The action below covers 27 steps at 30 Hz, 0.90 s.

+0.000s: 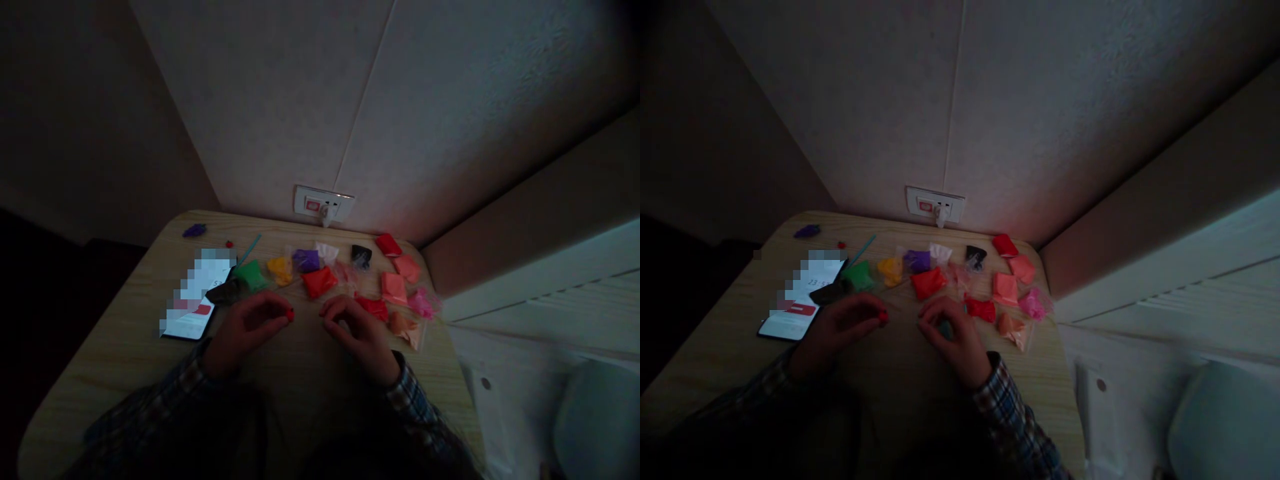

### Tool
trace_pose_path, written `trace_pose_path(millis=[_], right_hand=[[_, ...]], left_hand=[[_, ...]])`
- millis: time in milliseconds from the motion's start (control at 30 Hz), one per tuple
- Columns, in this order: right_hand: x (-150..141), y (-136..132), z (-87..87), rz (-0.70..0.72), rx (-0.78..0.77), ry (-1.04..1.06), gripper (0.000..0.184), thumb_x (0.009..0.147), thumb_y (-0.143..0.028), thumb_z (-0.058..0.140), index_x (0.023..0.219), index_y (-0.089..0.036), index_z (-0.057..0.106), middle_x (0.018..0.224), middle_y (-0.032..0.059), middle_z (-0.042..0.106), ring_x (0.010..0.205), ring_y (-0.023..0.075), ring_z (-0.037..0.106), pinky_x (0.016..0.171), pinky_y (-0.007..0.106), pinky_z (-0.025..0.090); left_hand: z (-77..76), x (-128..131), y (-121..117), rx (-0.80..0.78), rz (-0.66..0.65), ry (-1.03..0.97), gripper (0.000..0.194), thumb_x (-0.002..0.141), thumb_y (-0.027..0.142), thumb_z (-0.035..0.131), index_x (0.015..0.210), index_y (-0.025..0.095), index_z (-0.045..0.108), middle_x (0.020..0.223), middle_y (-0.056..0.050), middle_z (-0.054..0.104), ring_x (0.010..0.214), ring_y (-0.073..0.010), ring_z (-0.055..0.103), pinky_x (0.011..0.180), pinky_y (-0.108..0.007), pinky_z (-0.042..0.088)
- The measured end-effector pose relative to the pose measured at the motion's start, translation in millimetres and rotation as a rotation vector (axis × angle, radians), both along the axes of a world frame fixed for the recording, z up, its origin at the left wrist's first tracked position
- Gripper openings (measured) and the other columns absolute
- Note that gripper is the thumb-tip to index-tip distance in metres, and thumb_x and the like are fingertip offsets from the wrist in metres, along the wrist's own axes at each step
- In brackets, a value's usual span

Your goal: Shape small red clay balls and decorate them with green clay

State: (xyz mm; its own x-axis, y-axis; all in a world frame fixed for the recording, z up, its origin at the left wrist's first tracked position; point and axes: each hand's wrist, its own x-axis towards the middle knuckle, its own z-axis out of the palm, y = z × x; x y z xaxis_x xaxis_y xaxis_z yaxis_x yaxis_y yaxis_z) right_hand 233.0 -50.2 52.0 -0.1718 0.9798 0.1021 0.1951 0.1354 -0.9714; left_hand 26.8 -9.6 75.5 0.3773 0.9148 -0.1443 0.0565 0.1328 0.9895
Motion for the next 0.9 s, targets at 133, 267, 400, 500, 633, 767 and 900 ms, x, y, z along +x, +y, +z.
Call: trace_pose_path(millis=[133,267,400,500,633,767,900], right_hand=[[-7.3,-1.1,-7.0,0.046,0.156,-0.495,0.003,0.083,-0.018,0.057,0.083,-0.02,0.059,0.097,0.0064,0.059,0.094,0.0203,0.054,0.083,0.038,0.04],[-11.1,-1.1,-14.7,0.038,0.142,-0.59,0.005,0.081,-0.016,0.06,0.083,-0.02,0.06,0.098,0.0053,0.059,0.096,0.0209,0.053,0.085,0.039,0.036],[-9.2,-0.7,-18.5,0.0,0.159,-0.656,0.004,0.083,-0.017,0.059,0.085,-0.02,0.061,0.097,0.0045,0.06,0.095,0.0203,0.054,0.082,0.037,0.035],[-6.0,-0.8,-19.9,-0.028,0.196,-0.696,0.006,0.085,-0.019,0.056,0.086,-0.021,0.062,0.095,0.0037,0.061,0.094,0.0195,0.055,0.081,0.036,0.034],[2.1,-0.2,-20.7,-0.054,0.269,-0.733,0.012,0.088,-0.019,0.052,0.088,-0.021,0.064,0.094,0.0041,0.062,0.092,0.0192,0.056,0.082,0.037,0.033],[11.4,0.0,-19.2,-0.056,0.355,-0.749,0.017,0.089,-0.017,0.048,0.092,-0.02,0.065,0.093,0.0057,0.062,0.09,0.0192,0.055,0.08,0.037,0.033],[16.1,-3.7,-16.8,0.013,0.514,-0.816,0.024,0.09,-0.015,0.045,0.099,-0.023,0.065,0.094,0.0056,0.063,0.088,0.0191,0.054,0.082,0.039,0.031]], left_hand=[[-1.9,-3.4,1.1,0.003,0.005,0.044,0.014,0.068,0.026,0.068,0.076,0.017,0.062,0.074,-0.001,0.068,0.074,-0.0163,0.065,0.072,-0.027,0.053],[-0.7,-6.3,1.8,-0.014,0.031,0.087,0.014,0.069,0.027,0.067,0.077,0.018,0.062,0.074,-0.001,0.069,0.074,-0.0165,0.065,0.073,-0.027,0.054],[-1.1,-8.2,3.1,0.008,0.025,0.084,0.013,0.069,0.027,0.067,0.077,0.019,0.061,0.075,-0.001,0.07,0.074,-0.0172,0.066,0.072,-0.028,0.054],[-2.5,-9.0,3.5,0.021,0.027,0.084,0.012,0.07,0.027,0.067,0.077,0.018,0.062,0.076,-0.002,0.07,0.074,-0.017,0.066,0.071,-0.027,0.054],[-3.6,-9.6,3.2,0.017,0.029,0.087,0.015,0.07,0.029,0.068,0.078,0.018,0.061,0.076,-0.002,0.07,0.074,-0.0178,0.066,0.07,-0.028,0.054],[-4.2,-9.2,3.6,0.008,0.024,0.072,0.015,0.069,0.029,0.069,0.077,0.018,0.061,0.075,-0.001,0.07,0.073,-0.0173,0.066,0.07,-0.028,0.054],[-4.2,-8.2,3.2,-0.01,0.025,0.072,0.014,0.068,0.028,0.069,0.077,0.019,0.062,0.073,-0.001,0.069,0.072,-0.0167,0.066,0.07,-0.027,0.054]])
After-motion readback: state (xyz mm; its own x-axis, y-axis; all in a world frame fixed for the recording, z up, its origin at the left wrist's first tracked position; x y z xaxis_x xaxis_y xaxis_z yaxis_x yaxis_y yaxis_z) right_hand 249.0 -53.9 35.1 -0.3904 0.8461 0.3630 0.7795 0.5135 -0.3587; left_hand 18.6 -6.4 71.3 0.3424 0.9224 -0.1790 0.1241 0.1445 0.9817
